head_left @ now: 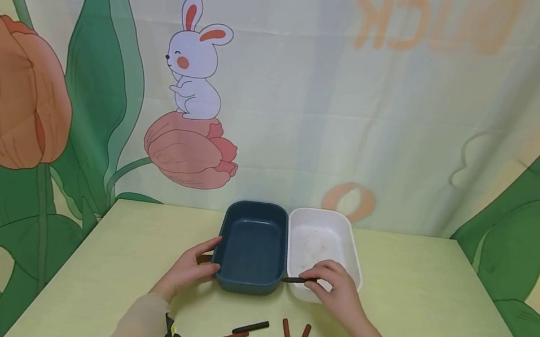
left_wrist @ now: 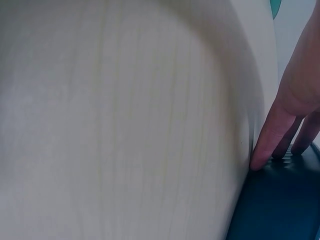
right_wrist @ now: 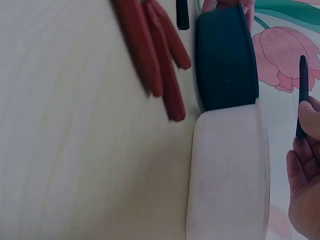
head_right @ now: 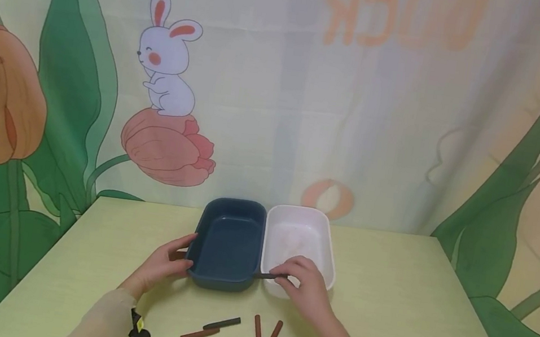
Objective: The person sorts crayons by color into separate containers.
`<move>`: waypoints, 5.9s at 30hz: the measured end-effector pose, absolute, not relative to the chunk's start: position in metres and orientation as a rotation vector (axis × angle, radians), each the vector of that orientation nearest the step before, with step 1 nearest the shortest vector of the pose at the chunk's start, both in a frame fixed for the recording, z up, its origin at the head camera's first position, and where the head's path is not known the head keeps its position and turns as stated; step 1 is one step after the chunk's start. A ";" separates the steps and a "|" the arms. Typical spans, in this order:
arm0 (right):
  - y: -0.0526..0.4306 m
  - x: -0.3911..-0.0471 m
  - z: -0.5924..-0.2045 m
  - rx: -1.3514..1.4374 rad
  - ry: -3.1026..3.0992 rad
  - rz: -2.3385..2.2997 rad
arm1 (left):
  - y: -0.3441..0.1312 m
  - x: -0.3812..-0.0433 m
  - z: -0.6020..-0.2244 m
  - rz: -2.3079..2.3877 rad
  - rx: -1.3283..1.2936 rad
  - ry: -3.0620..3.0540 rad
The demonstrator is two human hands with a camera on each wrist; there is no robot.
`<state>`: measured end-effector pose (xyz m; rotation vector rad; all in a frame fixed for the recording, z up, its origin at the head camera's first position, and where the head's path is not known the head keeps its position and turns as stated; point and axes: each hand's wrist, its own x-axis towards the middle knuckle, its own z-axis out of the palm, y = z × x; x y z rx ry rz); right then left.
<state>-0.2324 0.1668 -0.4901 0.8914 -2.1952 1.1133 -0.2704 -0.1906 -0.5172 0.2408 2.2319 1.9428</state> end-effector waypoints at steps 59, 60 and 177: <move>0.091 -0.270 -0.464 0.819 -2.520 1.226 | -0.196 -0.279 -0.504 1.776 0.210 2.221; 0.093 -0.268 -0.464 0.837 -2.522 1.228 | -0.195 -0.279 -0.504 1.773 0.204 2.224; 0.141 -0.178 -0.510 1.293 -2.380 0.993 | -0.193 -0.277 -0.501 1.772 0.192 2.222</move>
